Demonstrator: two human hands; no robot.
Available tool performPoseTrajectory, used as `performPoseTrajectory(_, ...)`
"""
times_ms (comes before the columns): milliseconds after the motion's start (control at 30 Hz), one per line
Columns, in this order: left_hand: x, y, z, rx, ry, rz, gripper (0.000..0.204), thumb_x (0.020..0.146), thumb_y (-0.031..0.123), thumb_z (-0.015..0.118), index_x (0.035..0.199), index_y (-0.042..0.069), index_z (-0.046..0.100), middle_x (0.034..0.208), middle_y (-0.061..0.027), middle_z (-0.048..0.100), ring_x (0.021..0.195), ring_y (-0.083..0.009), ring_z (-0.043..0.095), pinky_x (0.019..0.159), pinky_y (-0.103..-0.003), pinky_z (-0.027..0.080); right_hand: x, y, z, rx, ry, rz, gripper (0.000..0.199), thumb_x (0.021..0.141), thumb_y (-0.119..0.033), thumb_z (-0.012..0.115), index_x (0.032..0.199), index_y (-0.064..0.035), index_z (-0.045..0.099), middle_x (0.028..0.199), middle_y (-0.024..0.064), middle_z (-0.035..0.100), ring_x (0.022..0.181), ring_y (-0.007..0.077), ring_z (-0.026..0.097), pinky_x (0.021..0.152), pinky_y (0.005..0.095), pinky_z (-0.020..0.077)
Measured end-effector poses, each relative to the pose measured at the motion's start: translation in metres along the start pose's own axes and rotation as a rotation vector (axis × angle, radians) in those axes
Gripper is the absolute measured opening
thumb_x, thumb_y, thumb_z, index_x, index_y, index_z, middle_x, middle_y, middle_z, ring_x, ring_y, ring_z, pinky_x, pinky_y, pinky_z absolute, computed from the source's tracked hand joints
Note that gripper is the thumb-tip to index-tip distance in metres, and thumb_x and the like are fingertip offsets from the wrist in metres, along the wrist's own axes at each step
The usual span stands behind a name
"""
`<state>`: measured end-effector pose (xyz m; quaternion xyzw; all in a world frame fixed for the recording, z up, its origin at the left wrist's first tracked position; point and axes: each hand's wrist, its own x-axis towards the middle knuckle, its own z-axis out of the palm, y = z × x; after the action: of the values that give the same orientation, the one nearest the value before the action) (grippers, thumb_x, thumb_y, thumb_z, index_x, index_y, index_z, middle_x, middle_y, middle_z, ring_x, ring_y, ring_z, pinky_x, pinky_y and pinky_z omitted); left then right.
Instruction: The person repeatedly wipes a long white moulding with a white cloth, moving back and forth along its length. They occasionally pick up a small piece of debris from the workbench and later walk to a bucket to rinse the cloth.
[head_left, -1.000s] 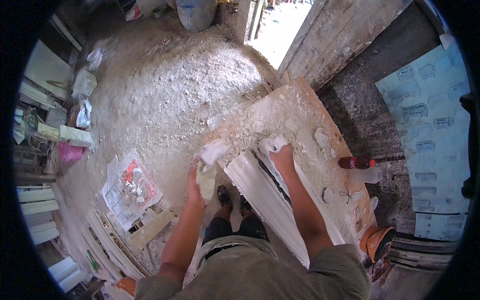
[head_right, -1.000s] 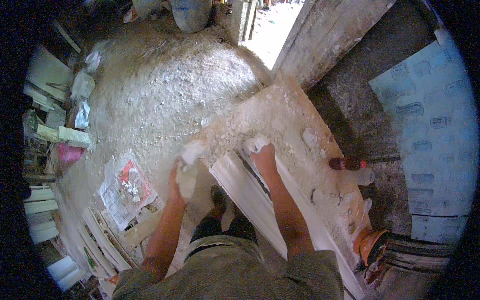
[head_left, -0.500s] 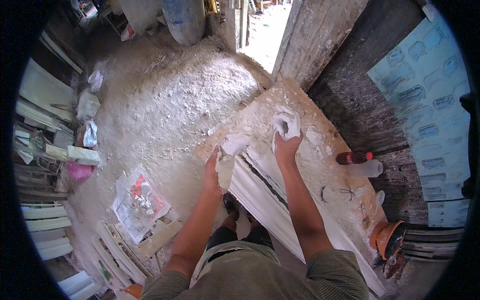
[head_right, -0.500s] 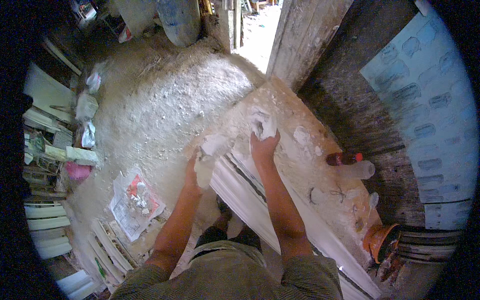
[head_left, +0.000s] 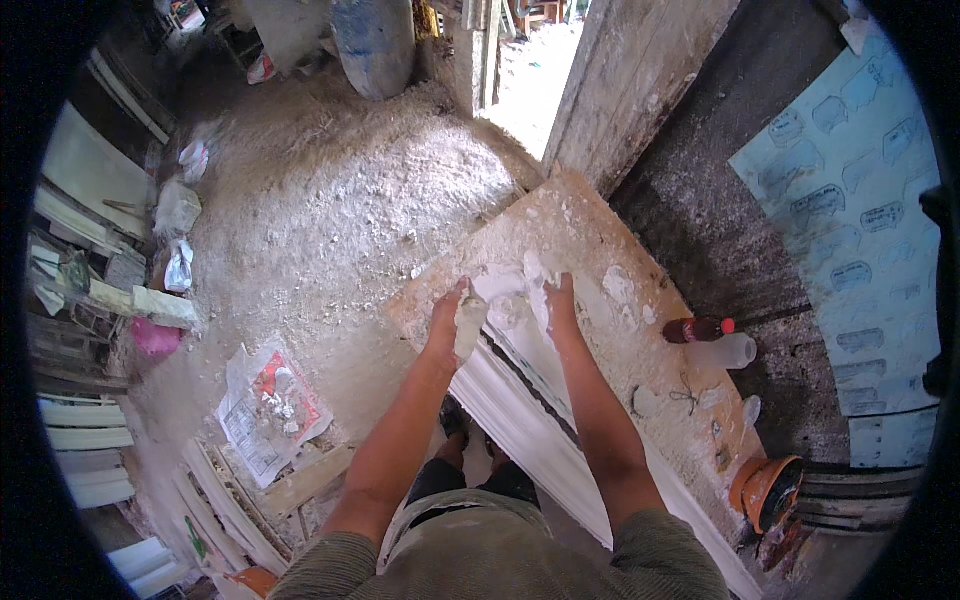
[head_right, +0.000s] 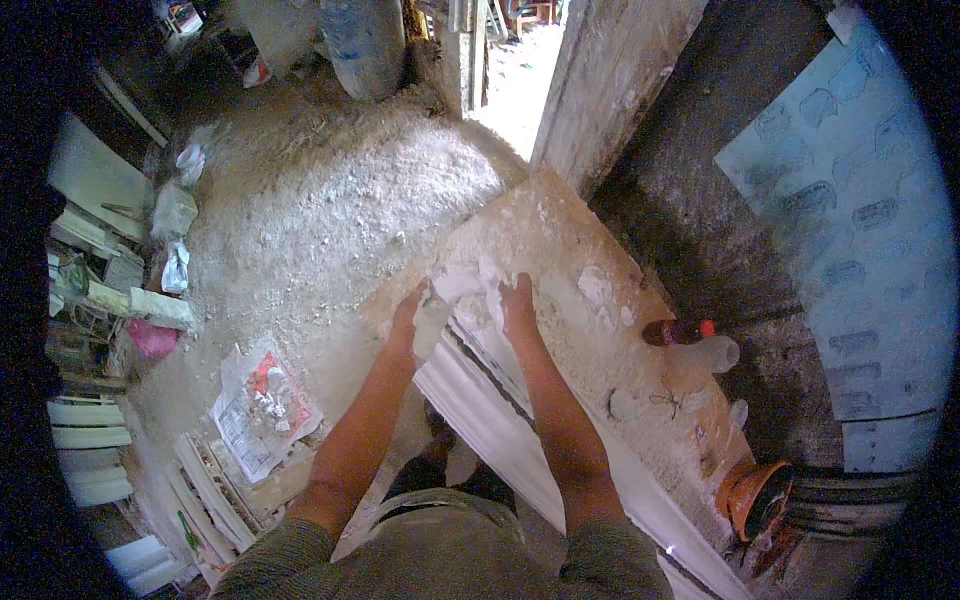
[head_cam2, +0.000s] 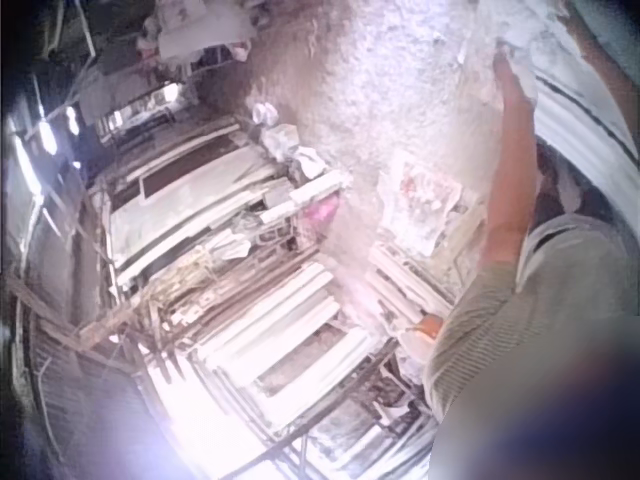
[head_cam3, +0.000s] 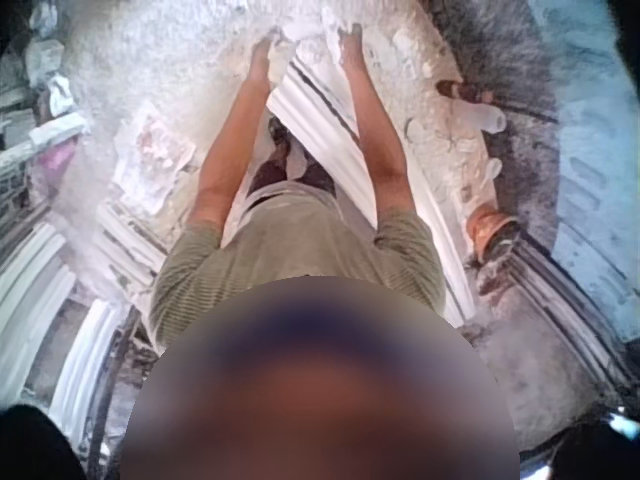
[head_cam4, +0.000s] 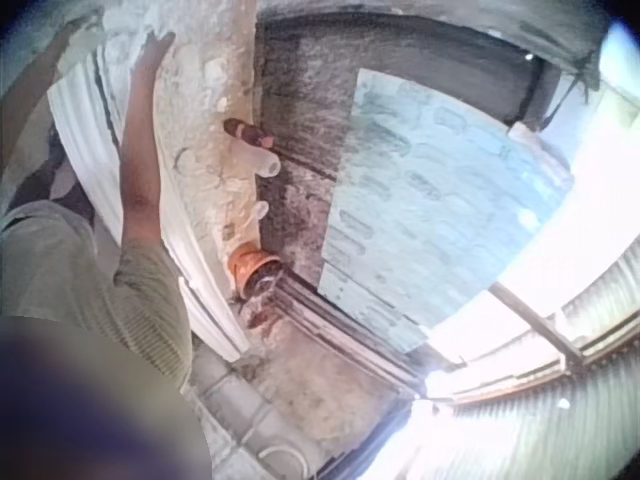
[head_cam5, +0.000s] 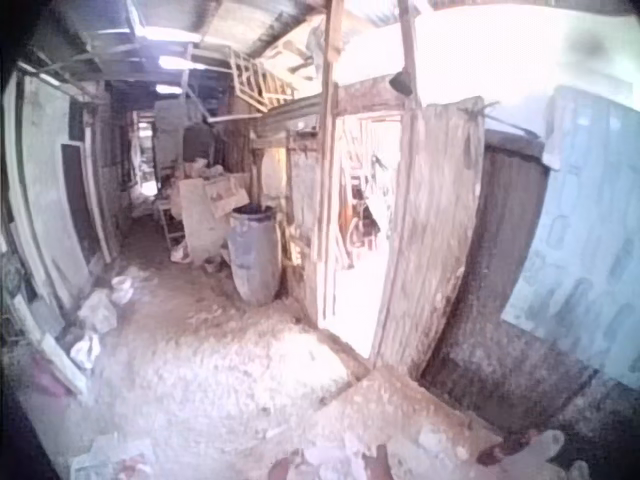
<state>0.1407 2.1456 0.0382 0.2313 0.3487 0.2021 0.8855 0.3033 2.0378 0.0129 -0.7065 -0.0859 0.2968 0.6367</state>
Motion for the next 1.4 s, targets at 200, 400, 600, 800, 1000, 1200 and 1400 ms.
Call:
performPoseTrajectory(200, -0.013, 0.003, 0.044, 0.042, -0.07, 0.021, 0.038, 0.092, 0.036, 0.055, 0.114, 0.005, 0.059, 0.103, -0.0066, 0.063, 0.089, -0.0158, 0.062, 0.08, -0.028, 0.049, -0.024, -0.022, -0.017, -0.274, 0.019, -0.002, 0.054, 0.071, 0.001, 0.07, 0.116, 0.0, 0.04, 0.099, 0.0132, 0.053, 0.088, 0.0228, 0.055, 0.077, 0.0357, 0.0482)
performPoseTrajectory(400, 0.004, -0.034, 0.083, 0.527, -0.005, 0.461, 0.043, 0.095, 0.038, 0.051, 0.114, 0.0, 0.053, 0.096, -0.0146, 0.063, 0.085, -0.0277, 0.061, 0.079, -0.034, 0.047, -0.026, -0.025, -0.029, -0.24, -0.129, 0.041, 0.06, 0.071, 0.002, 0.068, 0.128, -0.0005, 0.049, 0.127, 0.0098, 0.055, 0.112, 0.0206, 0.055, 0.093, 0.0303, 0.0435)
performPoseTrajectory(600, 0.005, -0.033, 0.123, 0.982, 0.178, 0.632, 0.043, 0.098, 0.033, 0.047, 0.117, -0.005, 0.049, 0.096, -0.0241, 0.061, 0.089, -0.0344, 0.06, 0.08, -0.037, 0.045, -0.018, -0.033, -0.04, -0.561, -0.225, -0.058, 0.058, 0.076, 0.001, 0.063, 0.131, 0.0037, 0.043, 0.115, 0.0145, 0.059, 0.1, 0.0206, 0.058, 0.088, 0.0322, 0.0453)
performPoseTrajectory(800, 0.015, 0.016, 0.114, 0.37, 0.226, 0.565, 0.07, 0.096, 0.052, 0.038, 0.134, -0.007, 0.038, 0.131, -0.0206, 0.047, 0.123, -0.0265, 0.043, 0.106, -0.033, 0.029, -0.008, -0.024, -0.027, -0.264, -0.168, 0.133, 0.048, 0.08, -0.008, 0.062, 0.123, 0.0055, 0.045, 0.092, 0.0188, 0.061, 0.087, 0.0239, 0.057, 0.083, 0.0348, 0.045)
performPoseTrajectory(1000, 0.024, 0.032, 0.04, 0.284, 0.411, 0.554, 0.071, 0.098, 0.049, 0.039, 0.144, -0.003, 0.024, 0.145, -0.0192, 0.033, 0.132, -0.0256, 0.035, 0.11, -0.034, 0.024, 0.003, 0.047, 0.031, -0.369, 0.161, -0.082, 0.04, 0.076, -0.015, 0.065, 0.109, 0.0054, 0.055, 0.1, 0.0261, 0.058, 0.101, 0.0367, 0.054, 0.089, 0.0434, 0.0428)
performPoseTrajectory(1200, 0.021, -0.003, 0.002, 0.516, 0.544, 0.434, 0.065, 0.096, 0.04, 0.047, 0.143, -0.002, 0.028, 0.141, -0.0197, 0.038, 0.128, -0.0274, 0.038, 0.108, -0.036, 0.027, -0.015, 0.076, 0.03, -0.184, 0.087, -0.185, 0.042, 0.073, -0.008, 0.067, 0.111, 0.0012, 0.049, 0.104, 0.0176, 0.057, 0.099, 0.0292, 0.056, 0.084, 0.0399, 0.0461)
performPoseTrajectory(1400, 0.031, -0.028, -0.01, 0.524, 0.341, 0.6, 0.043, 0.097, 0.024, 0.052, 0.13, -0.003, 0.044, 0.117, -0.0151, 0.056, 0.108, -0.0197, 0.051, 0.097, -0.032, 0.036, -0.006, 0.053, 0.008, -0.808, -0.269, -0.309, 0.043, 0.072, 0.007, 0.062, 0.112, -0.003, 0.051, 0.104, 0.008, 0.06, 0.094, 0.0181, 0.06, 0.079, 0.0311, 0.0497)
